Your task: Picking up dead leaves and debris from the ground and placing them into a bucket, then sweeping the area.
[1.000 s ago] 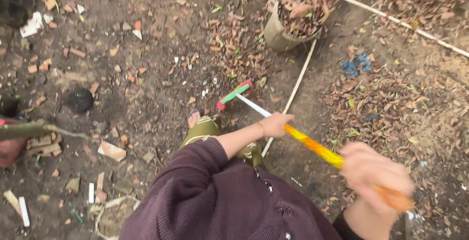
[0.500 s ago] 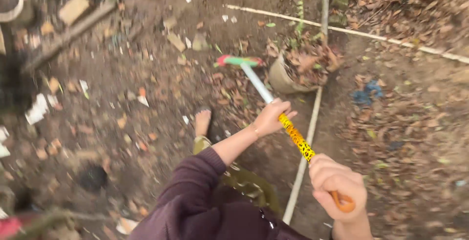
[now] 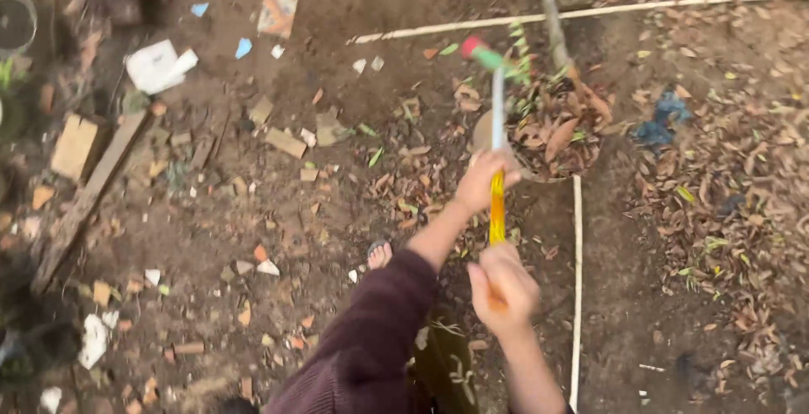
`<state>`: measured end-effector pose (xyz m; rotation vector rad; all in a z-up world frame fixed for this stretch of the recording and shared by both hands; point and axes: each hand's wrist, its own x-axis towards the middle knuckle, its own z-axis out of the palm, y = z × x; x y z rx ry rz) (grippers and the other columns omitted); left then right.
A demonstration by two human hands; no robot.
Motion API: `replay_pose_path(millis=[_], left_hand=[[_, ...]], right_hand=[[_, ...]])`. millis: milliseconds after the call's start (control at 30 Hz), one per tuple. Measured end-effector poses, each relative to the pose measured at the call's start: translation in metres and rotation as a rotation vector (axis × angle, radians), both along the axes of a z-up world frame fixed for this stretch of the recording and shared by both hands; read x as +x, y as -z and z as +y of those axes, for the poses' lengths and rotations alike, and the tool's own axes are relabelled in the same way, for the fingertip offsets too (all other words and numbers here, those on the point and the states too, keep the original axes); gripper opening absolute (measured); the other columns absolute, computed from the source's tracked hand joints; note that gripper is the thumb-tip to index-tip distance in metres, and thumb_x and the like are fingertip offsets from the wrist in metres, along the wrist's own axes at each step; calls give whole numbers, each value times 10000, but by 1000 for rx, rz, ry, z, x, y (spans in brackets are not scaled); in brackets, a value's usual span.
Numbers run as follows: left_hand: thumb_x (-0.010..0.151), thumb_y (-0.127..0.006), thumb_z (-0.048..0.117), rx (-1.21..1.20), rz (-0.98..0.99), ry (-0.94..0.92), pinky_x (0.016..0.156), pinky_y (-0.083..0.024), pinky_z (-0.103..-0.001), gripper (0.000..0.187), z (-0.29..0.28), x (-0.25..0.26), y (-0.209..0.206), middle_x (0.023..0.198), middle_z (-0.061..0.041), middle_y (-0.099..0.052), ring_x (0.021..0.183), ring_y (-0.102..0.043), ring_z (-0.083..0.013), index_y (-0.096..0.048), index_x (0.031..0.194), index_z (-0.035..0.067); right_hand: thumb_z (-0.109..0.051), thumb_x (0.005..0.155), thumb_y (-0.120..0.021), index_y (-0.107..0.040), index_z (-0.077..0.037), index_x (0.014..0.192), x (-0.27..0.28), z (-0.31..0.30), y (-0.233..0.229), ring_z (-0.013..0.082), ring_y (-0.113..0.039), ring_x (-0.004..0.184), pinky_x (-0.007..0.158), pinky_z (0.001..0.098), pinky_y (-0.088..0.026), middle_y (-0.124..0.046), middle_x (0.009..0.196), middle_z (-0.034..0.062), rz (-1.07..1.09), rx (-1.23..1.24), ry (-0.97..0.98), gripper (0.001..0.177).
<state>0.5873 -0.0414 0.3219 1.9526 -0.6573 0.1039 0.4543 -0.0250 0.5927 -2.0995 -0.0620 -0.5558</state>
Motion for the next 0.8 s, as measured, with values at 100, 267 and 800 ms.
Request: replay_pose_path(millis=[100, 267, 800], left_hand=[[926, -797, 357, -64, 305, 126, 1049, -542, -451, 403, 12, -25, -69, 955, -149, -629, 1033, -619, -341, -559, 825, 48], [933, -771, 169, -485, 144, 56, 872, -534, -424, 312, 19, -22, -177, 904, -81, -639, 944, -651, -302, -528, 772, 57], [942, -733, 253, -201, 40, 503, 1056, -460, -480, 289, 8, 265, -42, 1013, -141, -710, 1020, -667, -337, -572, 812, 51]], right_hand=[[112, 790, -645, -579, 55, 780, -14, -7, -86, 266, -639, 725, 831, 456, -557, -604, 769, 120, -20, 58, -11, 88], [102, 725, -534, -569, -12, 762, -39, -23, -140, 209, -641, 701, 797, 409, -588, -655, 743, 72, -232, 436, -98, 126], [51, 861, -702, -458, -24, 672, 294, 81, -34, 265, -599, 688, 669, 367, -496, -558, 710, 120, -63, 34, 570, 317]])
